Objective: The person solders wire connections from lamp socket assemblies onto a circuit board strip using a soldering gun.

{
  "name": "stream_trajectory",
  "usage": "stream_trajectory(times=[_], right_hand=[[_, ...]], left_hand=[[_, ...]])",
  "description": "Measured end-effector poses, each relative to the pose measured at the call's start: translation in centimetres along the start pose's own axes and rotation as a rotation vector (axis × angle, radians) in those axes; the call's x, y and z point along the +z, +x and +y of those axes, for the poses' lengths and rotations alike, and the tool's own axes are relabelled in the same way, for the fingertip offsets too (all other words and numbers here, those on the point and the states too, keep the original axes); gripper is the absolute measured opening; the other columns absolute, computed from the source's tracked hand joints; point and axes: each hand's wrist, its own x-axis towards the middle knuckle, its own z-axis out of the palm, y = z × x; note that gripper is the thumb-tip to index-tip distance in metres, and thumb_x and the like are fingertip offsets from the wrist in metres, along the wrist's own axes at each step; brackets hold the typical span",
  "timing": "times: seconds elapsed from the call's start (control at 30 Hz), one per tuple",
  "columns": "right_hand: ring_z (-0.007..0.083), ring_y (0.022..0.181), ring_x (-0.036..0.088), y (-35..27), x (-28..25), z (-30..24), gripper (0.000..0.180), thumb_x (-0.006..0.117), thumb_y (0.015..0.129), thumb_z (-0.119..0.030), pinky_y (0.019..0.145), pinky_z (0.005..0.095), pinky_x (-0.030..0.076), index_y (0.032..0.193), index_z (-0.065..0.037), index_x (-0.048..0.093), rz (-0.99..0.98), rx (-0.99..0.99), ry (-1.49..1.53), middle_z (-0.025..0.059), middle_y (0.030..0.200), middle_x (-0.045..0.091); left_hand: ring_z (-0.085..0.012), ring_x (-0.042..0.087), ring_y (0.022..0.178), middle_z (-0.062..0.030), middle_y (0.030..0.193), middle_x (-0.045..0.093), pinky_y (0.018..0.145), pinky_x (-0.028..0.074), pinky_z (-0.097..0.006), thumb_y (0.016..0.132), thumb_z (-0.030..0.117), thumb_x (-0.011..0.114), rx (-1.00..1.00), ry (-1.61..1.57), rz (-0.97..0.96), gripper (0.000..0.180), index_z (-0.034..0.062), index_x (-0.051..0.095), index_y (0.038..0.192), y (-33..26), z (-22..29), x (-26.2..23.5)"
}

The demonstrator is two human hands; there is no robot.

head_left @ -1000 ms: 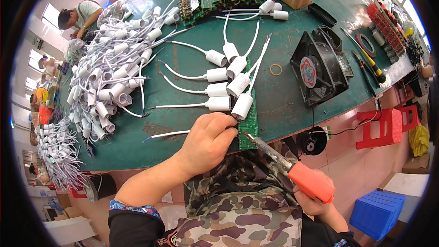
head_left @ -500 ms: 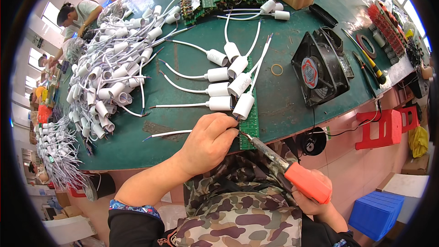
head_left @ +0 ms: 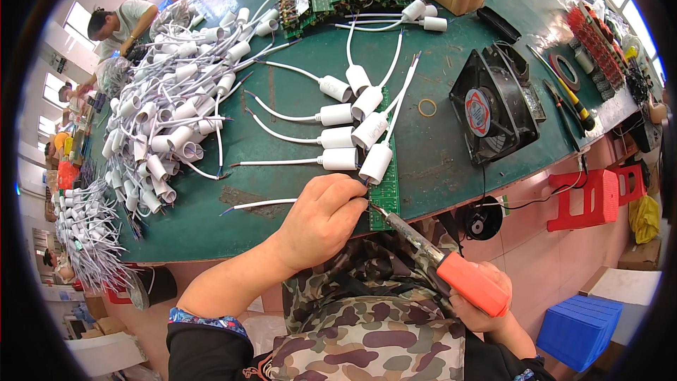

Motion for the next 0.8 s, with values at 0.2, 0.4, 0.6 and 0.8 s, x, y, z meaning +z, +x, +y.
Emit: stream_trajectory(times=[0.2,0.4,0.6,0.8], right_hand=[[0.029,0.071,0.07,-0.1,0.0,0.0,0.062,0.084,0.07,-0.002,0.059,0.0354,0.055,0.125,0.006,0.059,0.014,-0.012,-0.018,0.0145,0.101,0.072],[0.0297,0.072,0.07,-0.8,-0.3,0.4,0.058,0.083,0.07,-0.004,0.06,0.0367,0.055,0.123,0.006,0.061,-0.019,0.031,0.02,0.0144,0.104,0.071],[0.0287,0.069,0.066,-1.0,-0.2,-0.5,0.015,0.073,0.072,-0.006,0.065,0.0396,0.052,0.086,-0.009,0.071,0.128,0.208,0.019,0.0065,0.08,0.069],[0.0276,0.07,0.067,-1.0,-0.3,-0.6,0.011,0.073,0.074,-0.009,0.066,0.039,0.052,0.084,-0.01,0.069,0.123,0.2,-0.012,0.0044,0.078,0.069]], left_hand=[[-0.0328,0.062,0.107,-0.0125,0.112,0.063,0.093,0.051,-0.043,0.073,0.003,0.07,0.006,0.003,-0.004,0.026,-0.003,0.069,0.098,-0.1,0.0,0.1],[-0.0329,0.062,0.108,-0.0125,0.112,0.063,0.093,0.051,-0.043,0.073,0.003,0.069,0.004,0.0,-0.004,0.026,-0.003,0.069,0.098,-0.1,-0.1,0.1],[-0.0325,0.062,0.108,-0.0122,0.112,0.063,0.094,0.051,-0.043,0.073,0.003,0.069,0.01,0.004,-0.002,0.025,-0.0028,0.069,0.098,-0.1,-0.1,-0.1],[-0.0323,0.063,0.107,-0.012,0.111,0.063,0.093,0.051,-0.043,0.073,0.003,0.069,0.012,0.012,0.003,0.025,-0.0025,0.069,0.097,0.0,-0.1,0.0]])
